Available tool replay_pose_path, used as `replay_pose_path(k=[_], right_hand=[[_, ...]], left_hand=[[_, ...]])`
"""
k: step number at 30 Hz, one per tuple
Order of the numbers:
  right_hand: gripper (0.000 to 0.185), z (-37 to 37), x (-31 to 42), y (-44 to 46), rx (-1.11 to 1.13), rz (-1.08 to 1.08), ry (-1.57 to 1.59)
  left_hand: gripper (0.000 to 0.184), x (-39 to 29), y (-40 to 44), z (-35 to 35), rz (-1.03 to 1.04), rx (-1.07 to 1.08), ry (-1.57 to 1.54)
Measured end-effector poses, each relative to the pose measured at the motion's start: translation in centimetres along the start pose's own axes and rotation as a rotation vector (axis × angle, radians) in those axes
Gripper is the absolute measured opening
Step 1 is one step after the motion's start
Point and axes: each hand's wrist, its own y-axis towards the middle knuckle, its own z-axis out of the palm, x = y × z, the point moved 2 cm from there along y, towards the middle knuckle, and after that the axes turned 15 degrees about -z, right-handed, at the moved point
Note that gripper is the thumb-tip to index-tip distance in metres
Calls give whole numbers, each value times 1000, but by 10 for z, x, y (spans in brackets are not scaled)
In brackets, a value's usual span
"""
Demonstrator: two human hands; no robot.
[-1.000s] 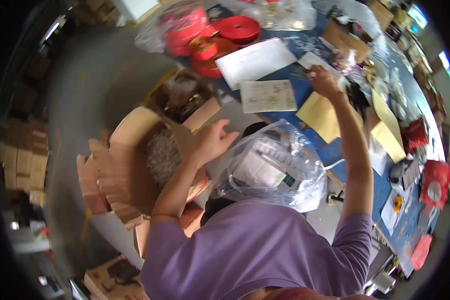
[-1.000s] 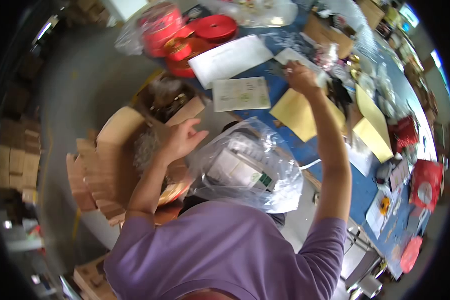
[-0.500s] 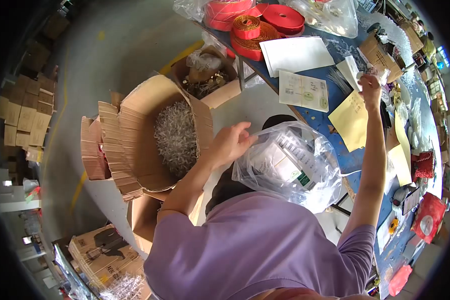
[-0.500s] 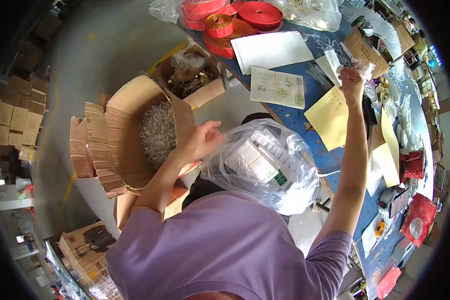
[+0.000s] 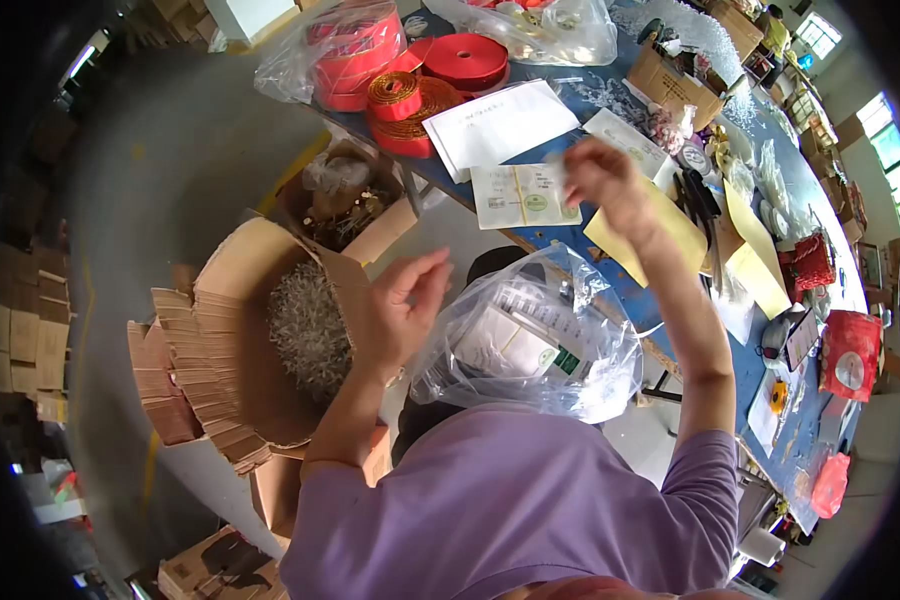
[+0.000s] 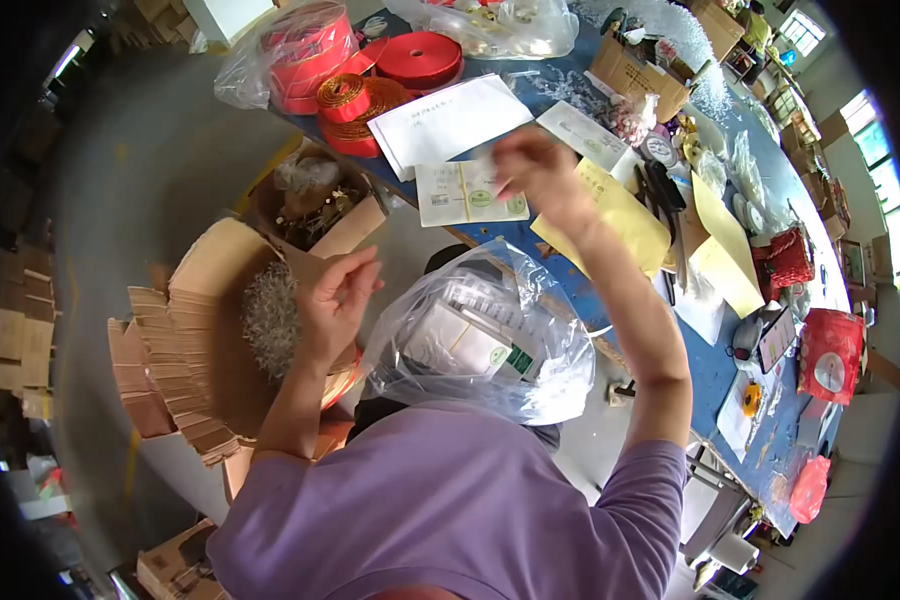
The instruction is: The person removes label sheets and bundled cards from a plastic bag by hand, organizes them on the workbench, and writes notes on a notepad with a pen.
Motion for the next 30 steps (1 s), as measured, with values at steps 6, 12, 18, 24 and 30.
replay_pose_path(k=[6,12,18,24,30], right_hand=[[35,110,-14,-53,394,145,22],[52,124,-17,-69,526,148,-41],[54,116,-2,-101,553,85,-54],[39,80,62,-128,501,343,35],[33,35,69,-170,172,396,-47]], left_hand=[[36,-12,2,17,229,-70,224],[26,6,-15,-1,250,-39,375],[12,102,10,-16,-229,-81,395],[13,252,58,-1,-263,-71,534],[40,241,131,12,-350,61,813]])
